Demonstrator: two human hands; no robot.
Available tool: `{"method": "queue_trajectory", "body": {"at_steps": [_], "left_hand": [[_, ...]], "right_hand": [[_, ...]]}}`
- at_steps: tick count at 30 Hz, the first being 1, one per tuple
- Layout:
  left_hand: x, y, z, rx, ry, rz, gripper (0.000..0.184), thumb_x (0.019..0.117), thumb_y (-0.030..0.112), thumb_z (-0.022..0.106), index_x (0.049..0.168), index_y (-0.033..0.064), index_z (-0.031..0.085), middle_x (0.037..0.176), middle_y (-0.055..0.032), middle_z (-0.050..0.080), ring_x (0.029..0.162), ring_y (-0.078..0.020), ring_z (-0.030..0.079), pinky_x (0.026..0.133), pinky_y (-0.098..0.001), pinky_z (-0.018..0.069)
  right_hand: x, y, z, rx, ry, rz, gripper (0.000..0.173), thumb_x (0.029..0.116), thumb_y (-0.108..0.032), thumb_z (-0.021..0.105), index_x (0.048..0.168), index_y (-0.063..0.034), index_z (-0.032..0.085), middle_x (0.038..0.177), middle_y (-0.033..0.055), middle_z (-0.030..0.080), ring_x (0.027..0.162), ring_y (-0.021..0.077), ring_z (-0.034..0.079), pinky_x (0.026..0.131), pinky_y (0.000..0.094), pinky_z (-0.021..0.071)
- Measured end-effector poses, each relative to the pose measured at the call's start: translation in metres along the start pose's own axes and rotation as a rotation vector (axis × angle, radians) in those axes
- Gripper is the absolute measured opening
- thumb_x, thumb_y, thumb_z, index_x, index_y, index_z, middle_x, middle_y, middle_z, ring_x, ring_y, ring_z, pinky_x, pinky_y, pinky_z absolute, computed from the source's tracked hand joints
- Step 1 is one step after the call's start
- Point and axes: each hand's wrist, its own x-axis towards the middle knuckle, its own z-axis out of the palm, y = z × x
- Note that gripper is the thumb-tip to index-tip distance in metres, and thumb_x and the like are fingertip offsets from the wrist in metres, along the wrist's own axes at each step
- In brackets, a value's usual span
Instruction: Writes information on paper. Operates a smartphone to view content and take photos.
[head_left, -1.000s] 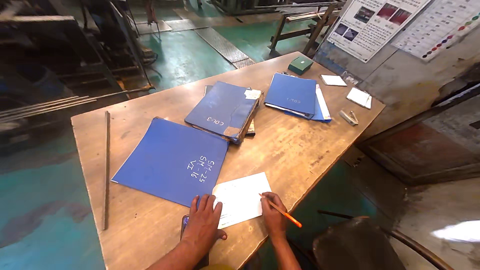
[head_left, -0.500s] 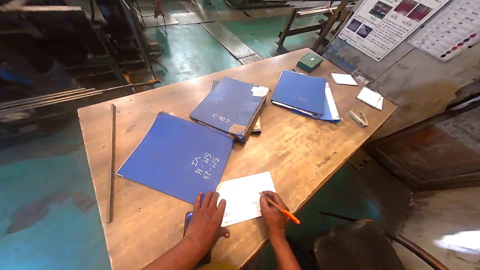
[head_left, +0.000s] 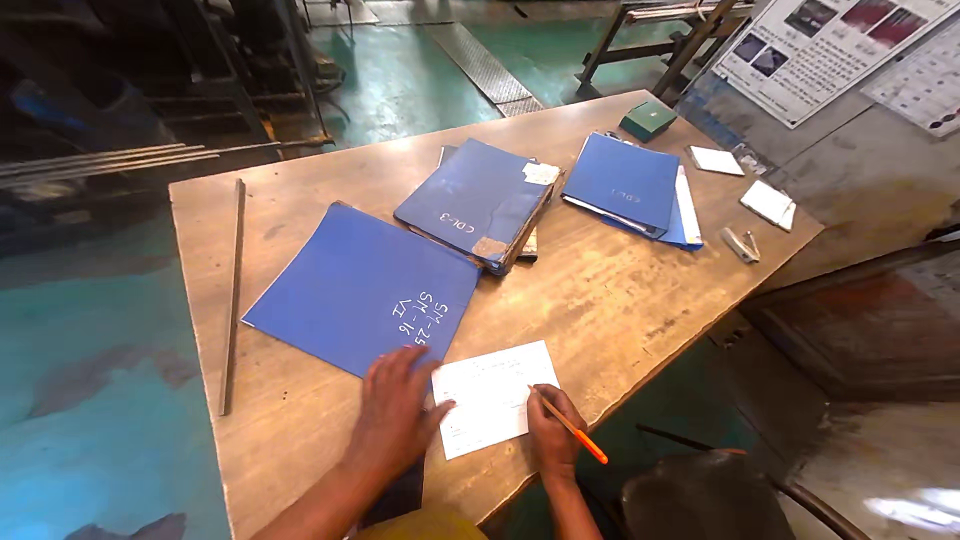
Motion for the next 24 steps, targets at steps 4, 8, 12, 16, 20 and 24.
{"method": "queue_trajectory", "body": {"at_steps": [4, 8, 12, 16, 20, 24], "left_hand": [[-0.029, -0.064, -0.022, 0.017, 0.212, -0.404, 0.049, 0.0983, 0.036, 0.063, 0.128, -0.0030, 0.064, 0.143, -0.0286, 0.053, 0.135, -0.0527, 0.046, 0.109, -0.0723, 0.0342], [-0.084, -0.123, -0.012, 0.247, 0.313, -0.661, 0.065, 0.1002, 0.049, 0.047, 0.138, -0.0038, 0.056, 0.151, -0.0297, 0.045, 0.145, -0.0518, 0.035, 0.116, -0.0700, 0.0246], [-0.094, -0.133, -0.004, 0.347, 0.276, -0.625, 0.073, 0.0987, 0.059, 0.036, 0.141, 0.0018, 0.055, 0.151, -0.0254, 0.047, 0.146, -0.0462, 0.038, 0.119, -0.0665, 0.0228], [-0.089, -0.130, -0.005, 0.350, 0.292, -0.626, 0.072, 0.0965, 0.057, 0.038, 0.139, 0.0011, 0.057, 0.149, -0.0264, 0.049, 0.144, -0.0475, 0.040, 0.118, -0.0658, 0.0247], [-0.086, -0.124, -0.009, 0.340, 0.279, -0.643, 0.070, 0.0957, 0.053, 0.042, 0.138, 0.0001, 0.057, 0.149, -0.0270, 0.049, 0.144, -0.0481, 0.040, 0.118, -0.0662, 0.0239], [-0.084, -0.122, -0.009, 0.346, 0.276, -0.654, 0.070, 0.0948, 0.053, 0.042, 0.138, -0.0002, 0.058, 0.149, -0.0271, 0.049, 0.144, -0.0480, 0.040, 0.118, -0.0657, 0.0236]], "right_hand": [[0.000, 0.006, -0.001, 0.011, -0.012, -0.010, 0.015, 0.0845, -0.014, 0.067, 0.088, -0.0034, 0.076, 0.076, 0.0027, 0.073, 0.066, 0.0022, 0.066, 0.062, 0.0189, 0.0551], [0.000, 0.008, 0.000, 0.043, -0.024, -0.011, 0.013, 0.0837, -0.014, 0.068, 0.087, -0.0042, 0.076, 0.075, 0.0009, 0.072, 0.065, 0.0006, 0.066, 0.061, 0.0175, 0.0546], [-0.002, 0.009, -0.002, 0.054, -0.056, -0.013, 0.012, 0.0834, -0.013, 0.069, 0.087, -0.0042, 0.076, 0.075, 0.0002, 0.072, 0.064, 0.0000, 0.065, 0.060, 0.0168, 0.0545], [-0.001, 0.010, -0.002, 0.059, -0.084, -0.008, 0.013, 0.0828, -0.013, 0.068, 0.088, -0.0039, 0.075, 0.075, -0.0001, 0.072, 0.065, 0.0001, 0.065, 0.061, 0.0176, 0.0549], [-0.001, 0.008, -0.003, 0.056, -0.096, -0.016, 0.013, 0.0828, -0.012, 0.067, 0.088, -0.0025, 0.075, 0.076, 0.0009, 0.072, 0.066, -0.0002, 0.065, 0.062, 0.0165, 0.0546], [-0.001, 0.005, -0.005, 0.035, -0.090, -0.009, 0.013, 0.0826, -0.012, 0.068, 0.088, -0.0022, 0.075, 0.076, 0.0011, 0.072, 0.065, -0.0011, 0.065, 0.061, 0.0151, 0.0539]]}}
